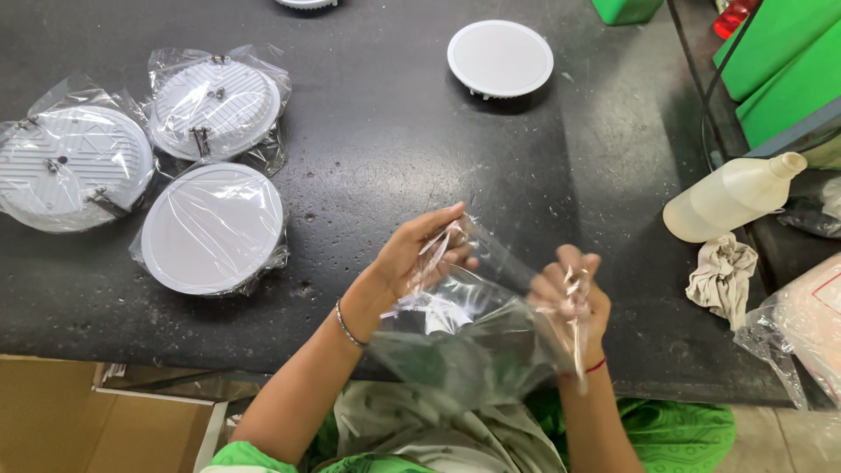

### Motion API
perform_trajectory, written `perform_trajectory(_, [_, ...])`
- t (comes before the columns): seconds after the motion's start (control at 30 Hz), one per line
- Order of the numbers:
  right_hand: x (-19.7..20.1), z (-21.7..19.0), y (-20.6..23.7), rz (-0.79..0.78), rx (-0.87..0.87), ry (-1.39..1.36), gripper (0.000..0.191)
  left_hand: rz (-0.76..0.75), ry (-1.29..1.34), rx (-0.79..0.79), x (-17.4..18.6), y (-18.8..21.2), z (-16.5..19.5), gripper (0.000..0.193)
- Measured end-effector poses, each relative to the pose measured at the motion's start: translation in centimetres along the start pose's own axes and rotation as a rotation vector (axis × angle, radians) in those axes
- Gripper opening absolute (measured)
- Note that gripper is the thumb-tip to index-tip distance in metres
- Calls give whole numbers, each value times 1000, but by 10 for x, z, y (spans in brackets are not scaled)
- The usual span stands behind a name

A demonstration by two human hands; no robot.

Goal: The person wipes the surface of white circular LED light fixtures with a cloth, then places each fixture into a clear plastic bag and seals it. The person repeats this process for multiple units, stacking the packaged items on the table.

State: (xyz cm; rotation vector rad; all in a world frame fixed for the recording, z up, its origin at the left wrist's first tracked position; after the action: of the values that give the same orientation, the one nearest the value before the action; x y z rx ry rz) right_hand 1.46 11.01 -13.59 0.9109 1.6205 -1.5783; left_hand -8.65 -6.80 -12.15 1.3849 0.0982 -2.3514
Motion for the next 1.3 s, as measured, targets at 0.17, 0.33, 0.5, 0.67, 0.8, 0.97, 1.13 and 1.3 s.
perform_trajectory(0.17, [22,26,37,293,-165,737,49,-148,102,39,10,-12,4,29])
perform_trajectory(0.33, [-7,59,45,-84,-385,613,57,11,164,232,28,-26,-38,22])
perform_trajectory(0.5, [-22,7,-8,146,182,918,67,-123,202,238,19,-28,-135,25])
perform_trajectory(0.67, [-36,4,-48,-3,453,1979,86,135,232,343,1,-5,-215,20])
perform_trajectory(0.8, [-25,2,-83,-236,414,2355,132,210,-49,455,-25,20,-234,23])
perform_trajectory(0.97, [-9,11,-86,-521,385,2348,145,658,-335,-144,13,56,-104,45])
perform_trajectory(1.13, [22,46,-87,-330,-56,1842,143,952,-807,-245,39,69,15,84])
perform_trajectory(1.3, [47,47,-101,-469,-258,1949,142,1175,-954,-493,67,82,92,32])
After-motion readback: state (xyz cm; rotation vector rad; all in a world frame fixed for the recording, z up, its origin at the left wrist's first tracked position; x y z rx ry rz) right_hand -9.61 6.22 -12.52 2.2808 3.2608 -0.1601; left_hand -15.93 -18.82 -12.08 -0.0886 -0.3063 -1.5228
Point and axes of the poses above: each hand's wrist, its own y-axis away from the middle knuckle, its own x-axis out of the back of the hand, z = x × y, the point moved 5 cm from there along -y, towards the middle knuckle, and after that the axes turned 14 degrees about x, right-handed, at the moved point
